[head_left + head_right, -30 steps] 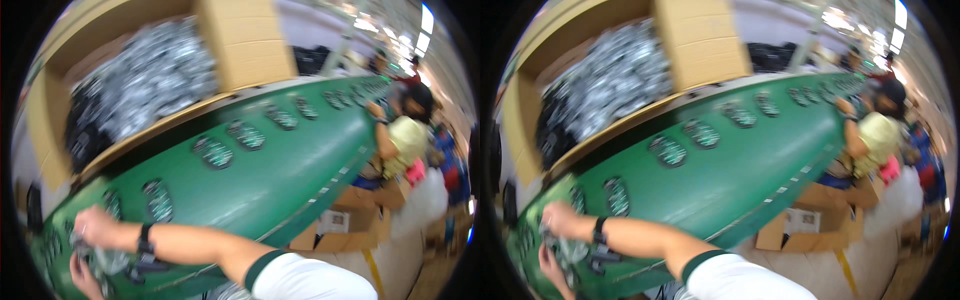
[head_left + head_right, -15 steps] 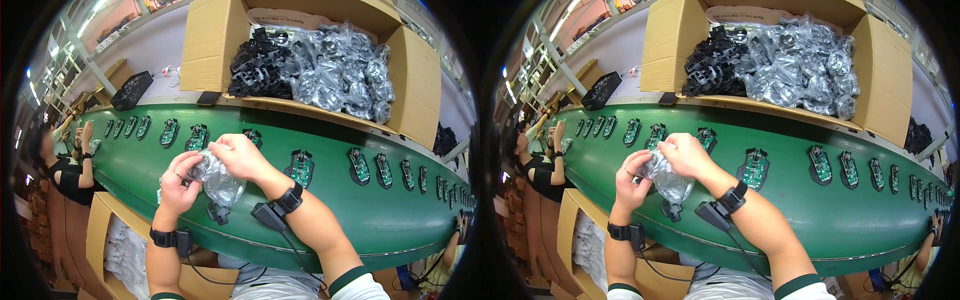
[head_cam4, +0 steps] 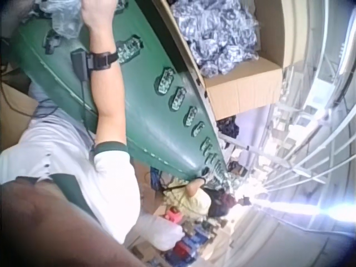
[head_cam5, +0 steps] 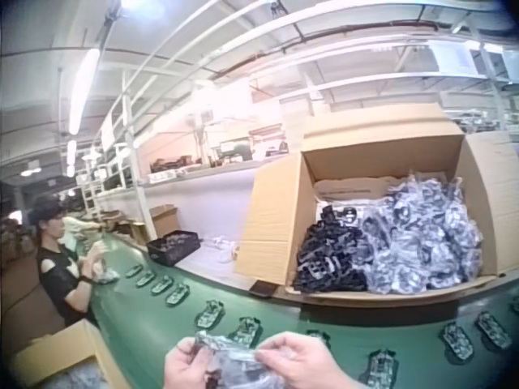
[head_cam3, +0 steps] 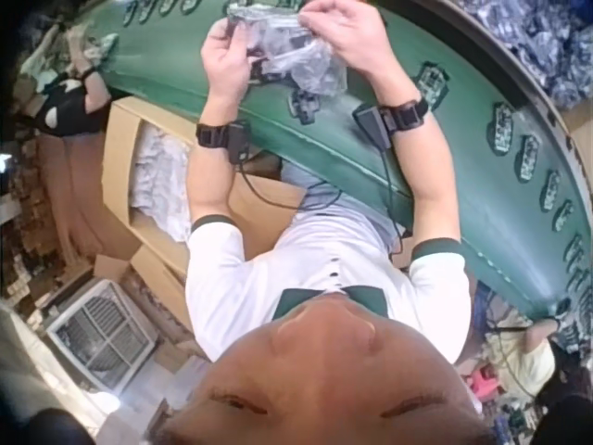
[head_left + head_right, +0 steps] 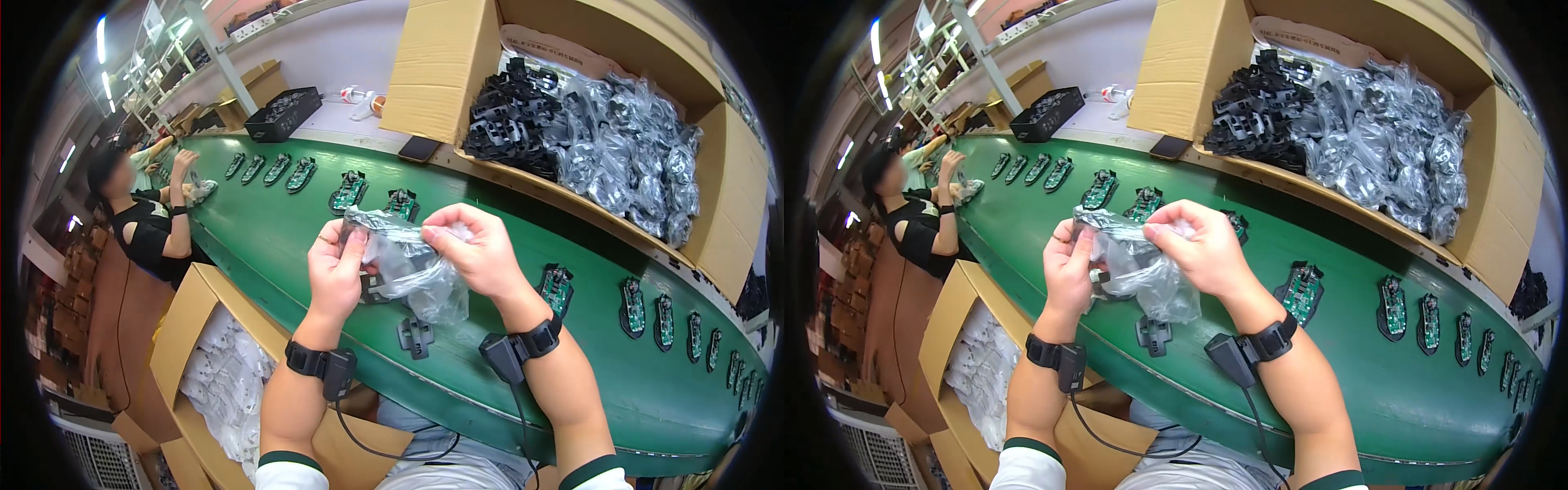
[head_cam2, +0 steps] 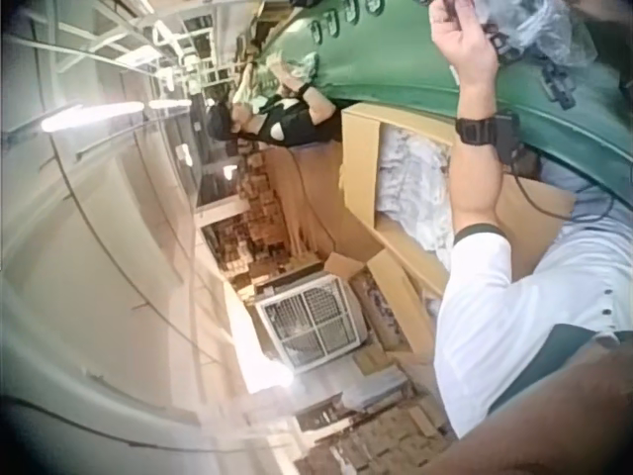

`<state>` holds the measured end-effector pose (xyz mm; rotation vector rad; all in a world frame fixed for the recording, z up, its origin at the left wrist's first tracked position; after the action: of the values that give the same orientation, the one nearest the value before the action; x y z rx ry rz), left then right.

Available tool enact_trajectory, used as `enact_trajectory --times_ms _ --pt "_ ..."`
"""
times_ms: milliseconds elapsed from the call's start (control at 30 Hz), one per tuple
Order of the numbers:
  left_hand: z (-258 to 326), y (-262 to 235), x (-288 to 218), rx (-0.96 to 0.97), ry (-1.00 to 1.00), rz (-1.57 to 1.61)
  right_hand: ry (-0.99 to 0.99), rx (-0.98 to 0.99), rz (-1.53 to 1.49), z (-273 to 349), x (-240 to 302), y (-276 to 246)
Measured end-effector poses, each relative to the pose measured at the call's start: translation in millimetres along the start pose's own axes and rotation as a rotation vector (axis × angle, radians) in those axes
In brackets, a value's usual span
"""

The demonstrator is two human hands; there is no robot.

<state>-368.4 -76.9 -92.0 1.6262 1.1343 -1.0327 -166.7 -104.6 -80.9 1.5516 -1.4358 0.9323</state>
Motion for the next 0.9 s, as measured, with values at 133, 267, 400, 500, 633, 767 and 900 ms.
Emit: enact_trajectory --times_ms 133,267,400,500,633,767,900 --pt "-5.1 -0.3 5.5 0.050 0.039 0.073 -0.089 -0.135 0.009 1.2 5.8 -12.6" --pt "-3.9 9.0 4.5 0.127 0.010 0.044 -0.084 -0.099 0.096 2.0 6.4 -20.2" --pt "-6.8 8.5 2.4 0.080 0.071 0.013 -0.025 -0.082 0.100 1.2 -4.1 -17.4" --pt "-5.8 5.3 -1.8 0.062 0.058 0.071 -0.020 -0.022 0.235 4.1 -4.7 -8.7" --pt "-6.3 6.5 -1.2 0.068 0.058 0.043 -0.035 -0.047 0.186 3.8 -8.5 -16.7" --pt "-4.9 7.5 8.3 0.177 0.006 0.005 -0.014 -0.087 0.326 8.3 -0.4 -23.0" --pt "-1.1 9.7 5.1 0.192 0.013 -0.056 -0.093 -0.084 0.426 10.6 14.4 -21.3"
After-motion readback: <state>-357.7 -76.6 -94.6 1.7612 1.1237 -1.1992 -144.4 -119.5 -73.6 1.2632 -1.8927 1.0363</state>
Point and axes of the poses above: each hand's wrist, its own z-axis away from the middle knuckle, its own y-axis out of the palm, x = y × z, the point moved 10 cm from there along -z, towards the middle knuckle, and after that the axes turned 4 degrees about -y, right-handed, at the moved point
